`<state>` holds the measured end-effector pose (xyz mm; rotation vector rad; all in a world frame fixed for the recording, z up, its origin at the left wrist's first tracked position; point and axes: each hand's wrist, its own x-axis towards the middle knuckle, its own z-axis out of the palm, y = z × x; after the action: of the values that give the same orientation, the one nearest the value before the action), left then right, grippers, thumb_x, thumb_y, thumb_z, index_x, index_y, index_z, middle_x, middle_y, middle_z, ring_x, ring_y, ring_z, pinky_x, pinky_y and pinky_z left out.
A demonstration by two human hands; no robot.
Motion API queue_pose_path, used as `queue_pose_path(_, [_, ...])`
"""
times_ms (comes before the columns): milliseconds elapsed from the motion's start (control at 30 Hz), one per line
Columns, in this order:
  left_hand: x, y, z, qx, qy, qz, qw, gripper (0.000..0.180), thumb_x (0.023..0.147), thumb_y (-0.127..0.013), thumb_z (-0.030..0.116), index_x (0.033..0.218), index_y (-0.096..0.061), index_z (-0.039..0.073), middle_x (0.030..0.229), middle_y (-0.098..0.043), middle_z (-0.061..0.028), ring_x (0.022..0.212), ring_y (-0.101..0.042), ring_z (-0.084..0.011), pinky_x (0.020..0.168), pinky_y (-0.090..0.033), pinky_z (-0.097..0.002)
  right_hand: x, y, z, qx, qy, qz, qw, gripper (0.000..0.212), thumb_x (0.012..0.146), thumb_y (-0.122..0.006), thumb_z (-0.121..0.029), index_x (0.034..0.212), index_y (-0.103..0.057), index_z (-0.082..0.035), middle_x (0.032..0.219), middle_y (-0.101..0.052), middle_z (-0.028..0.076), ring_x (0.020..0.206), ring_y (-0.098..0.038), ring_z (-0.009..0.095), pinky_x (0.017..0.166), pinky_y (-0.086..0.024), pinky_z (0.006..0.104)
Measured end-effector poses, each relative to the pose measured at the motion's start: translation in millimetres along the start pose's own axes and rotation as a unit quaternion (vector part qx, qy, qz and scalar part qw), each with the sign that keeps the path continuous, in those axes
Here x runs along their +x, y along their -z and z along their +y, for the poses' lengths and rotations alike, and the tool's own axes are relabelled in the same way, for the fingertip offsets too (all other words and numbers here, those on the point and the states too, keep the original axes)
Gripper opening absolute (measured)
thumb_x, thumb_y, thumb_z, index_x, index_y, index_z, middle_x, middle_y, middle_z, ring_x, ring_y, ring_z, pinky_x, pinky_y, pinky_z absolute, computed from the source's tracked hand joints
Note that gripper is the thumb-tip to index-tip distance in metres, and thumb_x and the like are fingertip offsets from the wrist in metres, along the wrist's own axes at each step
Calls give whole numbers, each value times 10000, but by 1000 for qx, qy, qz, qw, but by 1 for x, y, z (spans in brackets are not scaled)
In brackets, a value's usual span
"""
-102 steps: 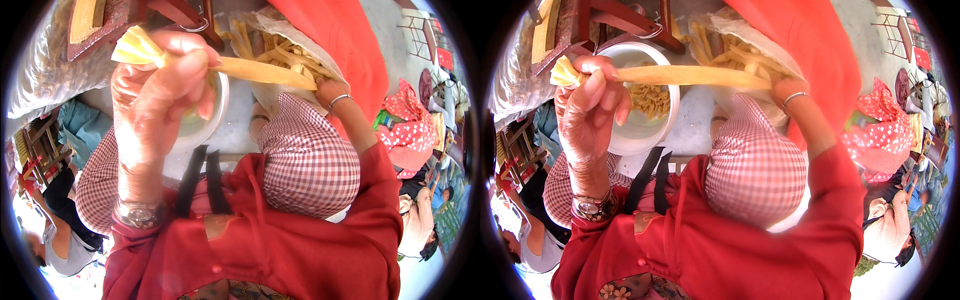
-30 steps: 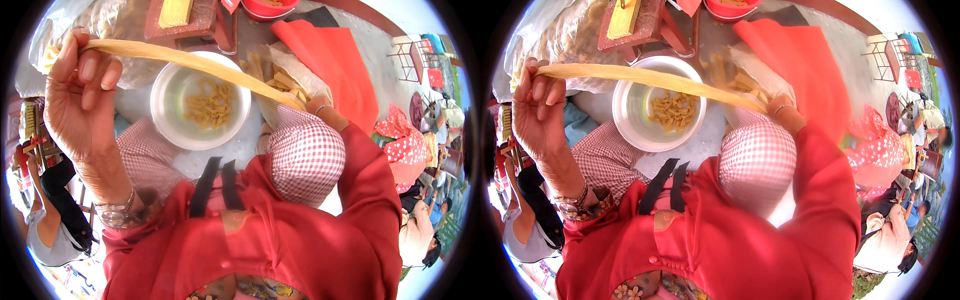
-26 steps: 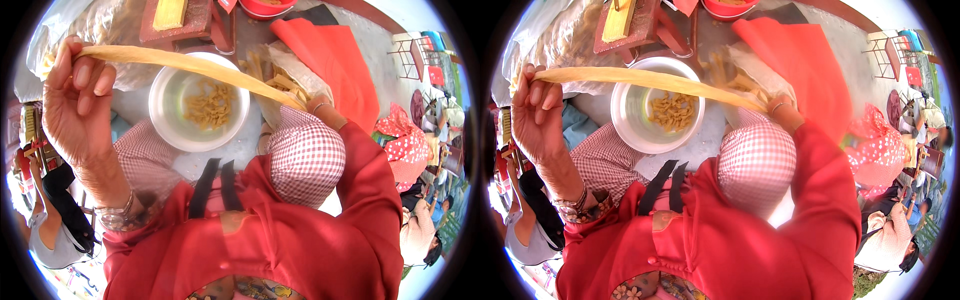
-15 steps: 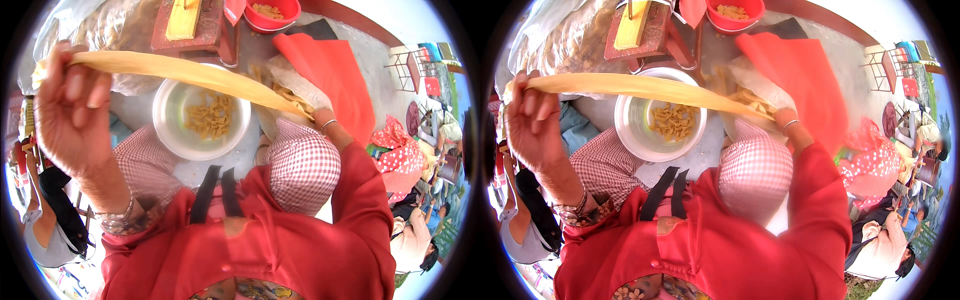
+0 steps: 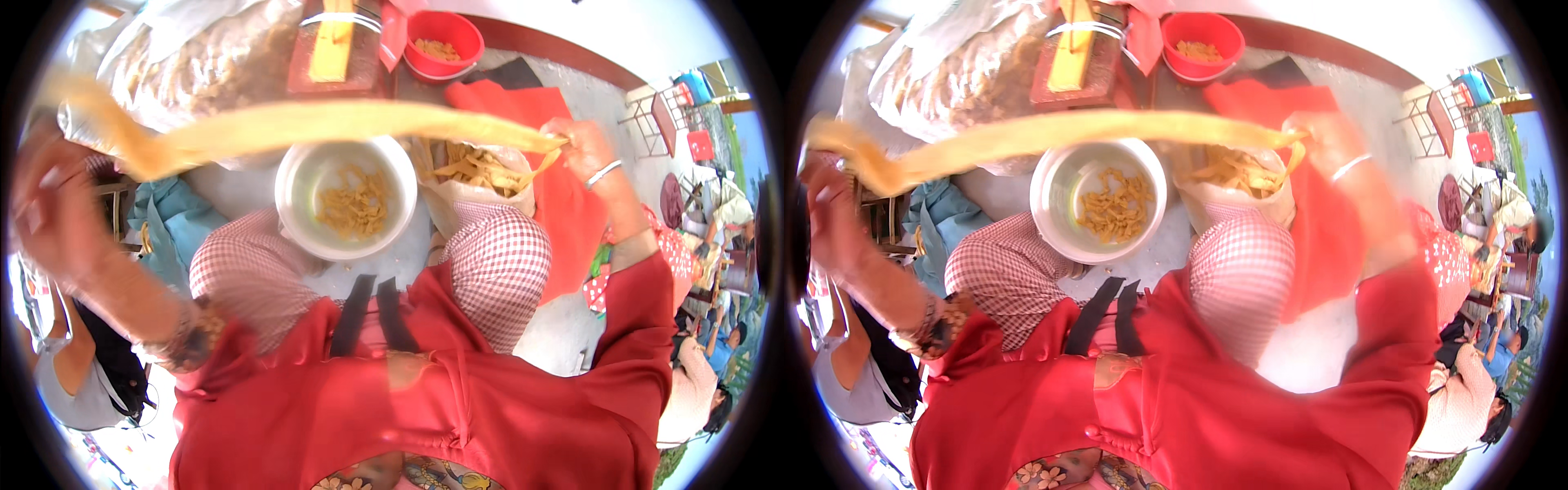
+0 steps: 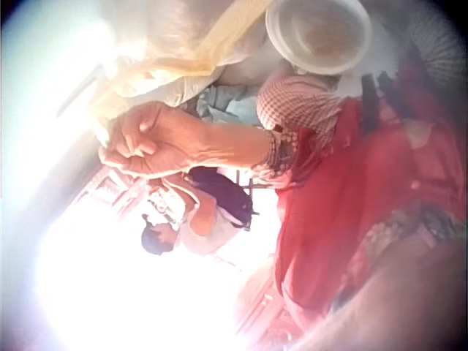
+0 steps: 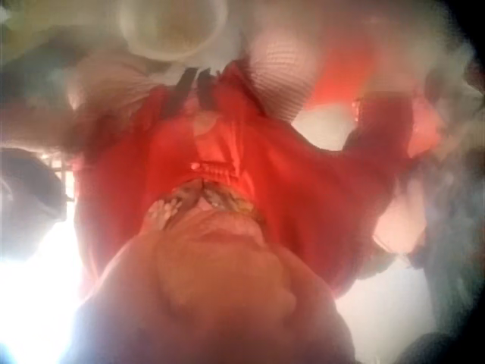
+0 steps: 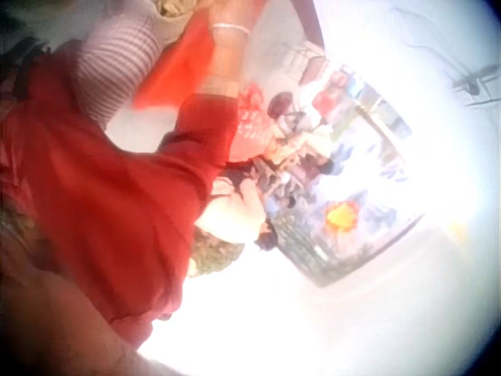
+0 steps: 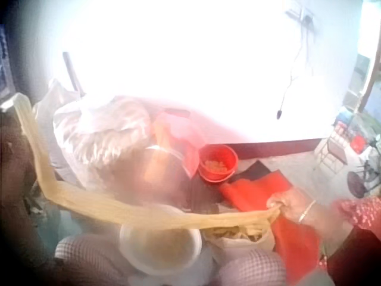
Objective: The person prepares bamboo shoot strips by hand, folding and knotting each strip before placing it into a white plastic bucket.
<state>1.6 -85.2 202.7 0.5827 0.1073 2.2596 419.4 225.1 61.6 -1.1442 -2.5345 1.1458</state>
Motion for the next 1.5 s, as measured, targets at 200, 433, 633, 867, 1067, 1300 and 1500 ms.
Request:
queue_pose_path(200, [-46, 48, -139, 440, 240, 39, 864, 159, 861, -573, 142, 955, -562, 15, 663, -558, -10, 574, -555, -96, 485, -413, -185, 10, -72, -5, -96, 58, -179, 977, 595, 846, -582, -221, 1348, -324, -32, 1362, -411, 134, 1252, -408, 206, 818, -485, 273])
queue_pose_path(433, [-64, 58, -168, 346, 359, 40, 866, 82, 846, -587, 101, 853, -556, 25, 636, -559, -26, 519, -521, -74, 482, -415, -183, 2, -121, -111, 393, -13, -267, 880, 386, 897, -542, -372, 1057, -533, -21, 883, -575, 40, 687, -541, 123, 536, -437, 251])
queue_pose_path(633, [-28, 63, -154, 416, 264, 53, 868, 111, 821, -603, 134, 770, -583, 37, 576, -540, 3, 487, -503, -71, 467, -380, -198, 36, -107, -153, 242, 132, -110, 955, 329, 927, -480, -312, 723, -522, -58, 558, -408, -55, 470, -341, 14, 418, -250, 177])
queue_pose_path(867, [43, 81, -161, 488, 199, 49, 849, 114, 837, -565, 154, 846, -567, 40, 651, -512, 14, 503, -428, -47, 554, -464, -223, 108, -85, -162, 164, 145, 42, 975, 401, 842, -519, -392, 689, -552, -23, 634, -489, 16, 607, -448, 100, 551, -358, 264])
queue_pose_path(1067, [67, 106, -162, 485, 200, 83, 847, 114, 843, -565, 153, 855, -580, 41, 679, -523, 19, 537, -440, -41, 589, -472, -226, 141, -90, -169, 114, 121, 75, 983, 383, 821, -499, -371, 690, -551, -15, 610, -500, 58, 595, -467, 146, 561, -372, 311])
queue_pose_path(1300, [83, 119, -163, 500, 182, 83, 843, 108, 846, -558, 125, 861, -579, 20, 653, -512, 16, 538, -450, -59, 557, -455, -237, 160, -93, -170, 123, 100, 65, 985, 383, 832, -467, -369, 693, -556, -24, 609, -511, 81, 606, -492, 190, 594, -385, 337])
queue_pose_path(1500, [81, 135, -160, 754, 108, 71, 644, 214, 793, -618, 170, 857, -607, -34, 674, -584, -47, 591, -538, -109, 542, -442, -253, 172, -118, -153, 46, 158, 78, 983, 358, 866, -490, -313, 684, -547, -11, 615, -489, 68, 608, -484, 173, 595, -384, 326])
